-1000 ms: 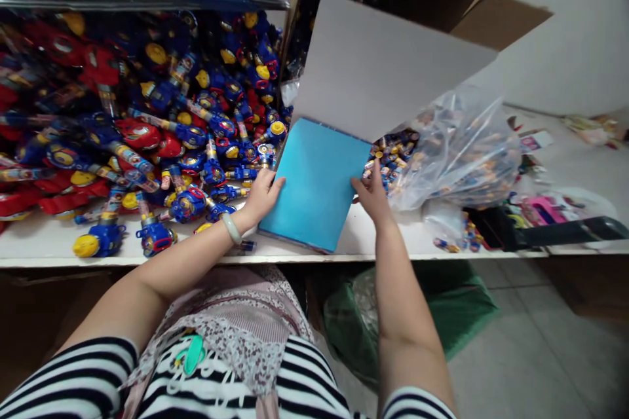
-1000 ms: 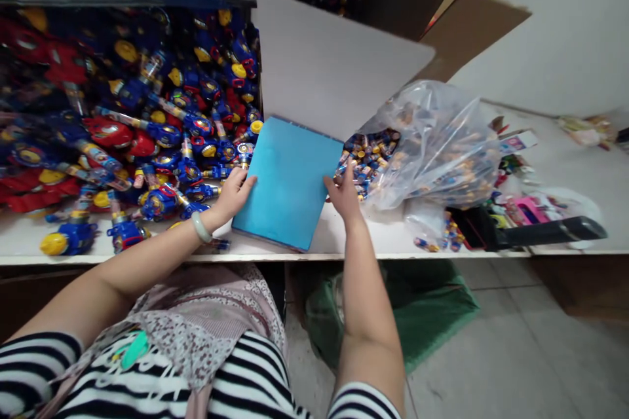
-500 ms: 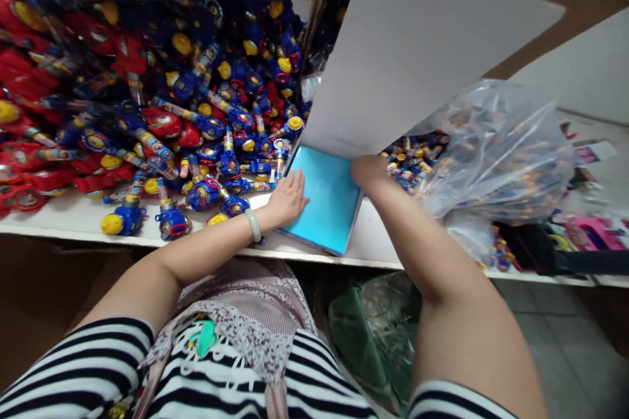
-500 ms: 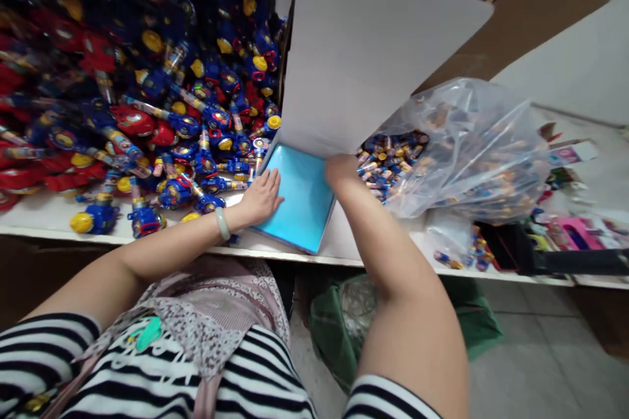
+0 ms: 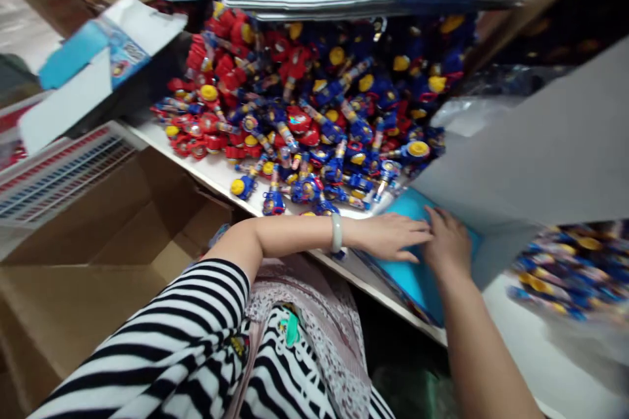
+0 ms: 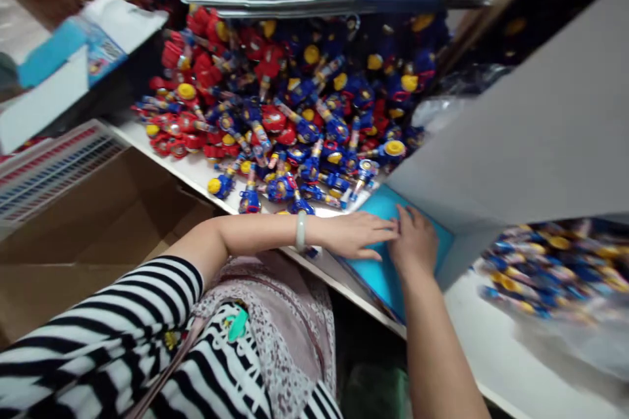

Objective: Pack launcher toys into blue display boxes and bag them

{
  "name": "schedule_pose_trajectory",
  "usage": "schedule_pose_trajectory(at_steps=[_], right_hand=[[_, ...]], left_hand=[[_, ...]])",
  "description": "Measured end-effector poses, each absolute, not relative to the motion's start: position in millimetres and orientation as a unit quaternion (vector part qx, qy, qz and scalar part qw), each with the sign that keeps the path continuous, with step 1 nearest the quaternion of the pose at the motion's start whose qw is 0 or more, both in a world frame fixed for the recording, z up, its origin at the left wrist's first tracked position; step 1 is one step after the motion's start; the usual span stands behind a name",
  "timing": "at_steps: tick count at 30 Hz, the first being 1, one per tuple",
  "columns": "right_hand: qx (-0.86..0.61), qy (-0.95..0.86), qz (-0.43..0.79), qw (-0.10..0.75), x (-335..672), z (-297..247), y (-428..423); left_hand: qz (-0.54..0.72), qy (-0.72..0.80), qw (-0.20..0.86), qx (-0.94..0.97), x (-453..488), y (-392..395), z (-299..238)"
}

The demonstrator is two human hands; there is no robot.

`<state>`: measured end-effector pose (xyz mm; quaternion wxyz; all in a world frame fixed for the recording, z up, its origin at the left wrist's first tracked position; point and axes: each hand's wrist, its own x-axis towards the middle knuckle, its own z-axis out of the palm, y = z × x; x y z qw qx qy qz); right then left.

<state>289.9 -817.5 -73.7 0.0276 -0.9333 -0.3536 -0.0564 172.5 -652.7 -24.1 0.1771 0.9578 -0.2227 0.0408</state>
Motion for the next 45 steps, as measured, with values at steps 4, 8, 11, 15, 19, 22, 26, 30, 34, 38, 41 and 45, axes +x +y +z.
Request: schedule_pose_trajectory(at_steps=[4, 8, 11, 15, 19, 22, 26, 30, 34, 38, 41, 45], right_hand=[[-0.933, -0.353, -0.057, 0.033, 283, -72, -811], [-0.851, -0.490, -0.126, 0.142, 267, -24, -734], [-0.762, -0.607, -0.110, 0.199, 240, 18, -628], [-0.809, -0.572, -0.118, 0.067, 213, 35, -512], [-0.806, -0.579, -0.118, 0.016, 222, 29, -488], [-0.803, -0.583, -0.112, 0.049, 240, 32, -506], [-0.838, -0.518, -0.037, 0.169, 256, 36, -528], [-0.815, -0.485, 0.050, 0.314, 252, 24, -535], [-0.787, -0.417, 0.024, 0.454, 239, 10, -527], [-0.746, -0.328, -0.115, 0.569, 247, 15, -526], [-0.718, -0.330, -0.188, 0.583, 271, 29, -569], [-0.722, -0.308, -0.157, 0.599, 292, 42, -690]], left_hand=[[0.249, -0.118, 0.434, 0.858, 103, -552, -7], [0.432, 0.233, 0.476, 0.730, 43, -439, -15], [0.455, 0.336, 0.465, 0.681, 30, -393, -23], [0.414, 0.283, 0.442, 0.744, 49, -385, -21], [0.401, 0.173, 0.299, 0.848, 76, -388, -6], [0.330, 0.117, 0.198, 0.916, 94, -383, 8], [0.296, 0.161, 0.160, 0.928, 119, -371, 19], [0.243, 0.117, 0.204, 0.941, 138, -362, 19], [0.292, 0.044, 0.244, 0.924, 143, -373, 17], [0.349, 0.036, 0.264, 0.899, 142, -377, 26], [0.403, 0.234, 0.253, 0.848, 145, -354, 37], [0.346, 0.245, 0.319, 0.848, 160, -318, 34]])
